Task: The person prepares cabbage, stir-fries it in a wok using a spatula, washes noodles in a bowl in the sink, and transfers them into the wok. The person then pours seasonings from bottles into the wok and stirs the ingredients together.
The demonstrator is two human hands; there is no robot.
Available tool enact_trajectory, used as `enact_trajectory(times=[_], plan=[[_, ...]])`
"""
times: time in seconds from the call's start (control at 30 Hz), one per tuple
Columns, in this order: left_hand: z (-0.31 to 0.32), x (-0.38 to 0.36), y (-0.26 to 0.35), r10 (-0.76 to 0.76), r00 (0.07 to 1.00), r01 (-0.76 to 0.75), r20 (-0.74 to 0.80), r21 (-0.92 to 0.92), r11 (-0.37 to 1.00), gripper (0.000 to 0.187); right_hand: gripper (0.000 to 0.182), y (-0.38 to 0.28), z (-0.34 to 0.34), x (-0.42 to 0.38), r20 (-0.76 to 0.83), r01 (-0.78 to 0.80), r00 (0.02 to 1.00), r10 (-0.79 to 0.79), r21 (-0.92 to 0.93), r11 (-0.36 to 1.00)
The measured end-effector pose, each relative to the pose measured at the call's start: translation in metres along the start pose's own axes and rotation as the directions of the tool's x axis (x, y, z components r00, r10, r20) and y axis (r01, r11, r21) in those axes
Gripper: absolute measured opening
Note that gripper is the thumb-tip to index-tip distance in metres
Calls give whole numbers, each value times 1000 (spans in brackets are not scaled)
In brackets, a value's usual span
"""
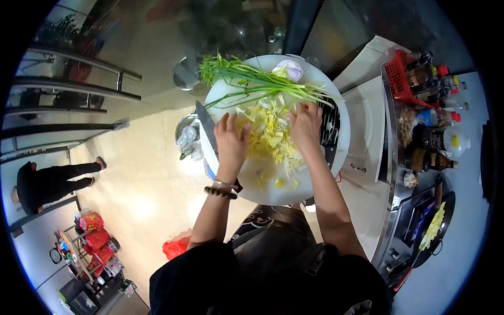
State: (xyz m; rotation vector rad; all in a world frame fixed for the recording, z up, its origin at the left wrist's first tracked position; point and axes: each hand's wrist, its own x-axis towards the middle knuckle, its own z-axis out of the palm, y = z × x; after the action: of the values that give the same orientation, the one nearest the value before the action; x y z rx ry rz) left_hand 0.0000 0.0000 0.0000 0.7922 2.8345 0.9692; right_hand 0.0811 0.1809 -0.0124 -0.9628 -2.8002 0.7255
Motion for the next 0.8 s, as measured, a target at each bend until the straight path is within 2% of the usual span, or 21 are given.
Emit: enact_trajectory(times=[0.07, 0.1, 0.17, 0.2, 0.23, 0.33, 0.37, 0.43, 0.47, 0.5, 0.53, 0.6, 0.7, 0.77, 0.8], plan=[[18, 3, 13, 166, 978, -144, -129, 163, 976, 47, 39, -4, 5, 6, -179, 65, 981, -81, -92, 994], [27, 1, 18, 164, 973, -142, -161, 139, 980, 47, 39, -6, 3, 3, -196, 84, 975, -107, -120, 989], [28, 8, 27, 179, 967, -180, -180, 16, 984, 49, 26, -16, 6, 0, -282, 279, 910, -304, -125, 952], [24, 3, 38, 167, 971, -166, -171, 22, 986, 42, 18, -17, 5, -8, -249, 282, 925, -286, -51, 958], [27, 5, 38, 159, 972, -159, -173, 16, 987, 42, 18, -15, 1, -9, -243, 285, 926, -290, -57, 957], [28, 4, 36, 212, 975, -218, -67, -86, 972, 26, 18, -7, -18, -19, 89, 316, 944, -317, 26, 948], [26, -4, 36, 208, 976, -213, -62, -88, 973, 26, 18, -1, -23, -27, 95, 312, 945, -313, 26, 950], [9, -27, 49, 197, 976, -182, 93, -153, 971, 29, 21, 8, -34, -48, 133, 410, 900, -416, 69, 909], [4, -38, 52, 195, 976, -178, 98, -154, 972, 29, 25, 10, -43, -59, 152, 377, 910, -385, 85, 922], [1, -48, 55, 245, 970, -244, -8, -97, 965, 29, 25, 12, -49, -68, 154, 373, 911, -382, 83, 924], [0, -53, 56, 298, 948, -303, -110, -32, 953, 29, 27, 16, -53, -75, 46, 369, 926, -374, 95, 925], [2, -48, 52, 267, 955, -274, -128, -43, 961, 27, 27, 24, -49, -78, -166, 371, 919, -357, 61, 927], [12, -14, 41, 268, 954, -277, -137, -52, 959, 27, 27, 21, -42, -48, -142, 307, 947, -289, 128, 943], [23, 16, 33, 419, 905, -414, -72, 75, 907, 26, 23, 7, -39, -19, -205, 406, 897, -393, 25, 914], [27, 27, 31, 421, 905, -416, -68, 76, 906, 26, 23, 2, -33, -7, -205, 402, 898, -389, 27, 915]])
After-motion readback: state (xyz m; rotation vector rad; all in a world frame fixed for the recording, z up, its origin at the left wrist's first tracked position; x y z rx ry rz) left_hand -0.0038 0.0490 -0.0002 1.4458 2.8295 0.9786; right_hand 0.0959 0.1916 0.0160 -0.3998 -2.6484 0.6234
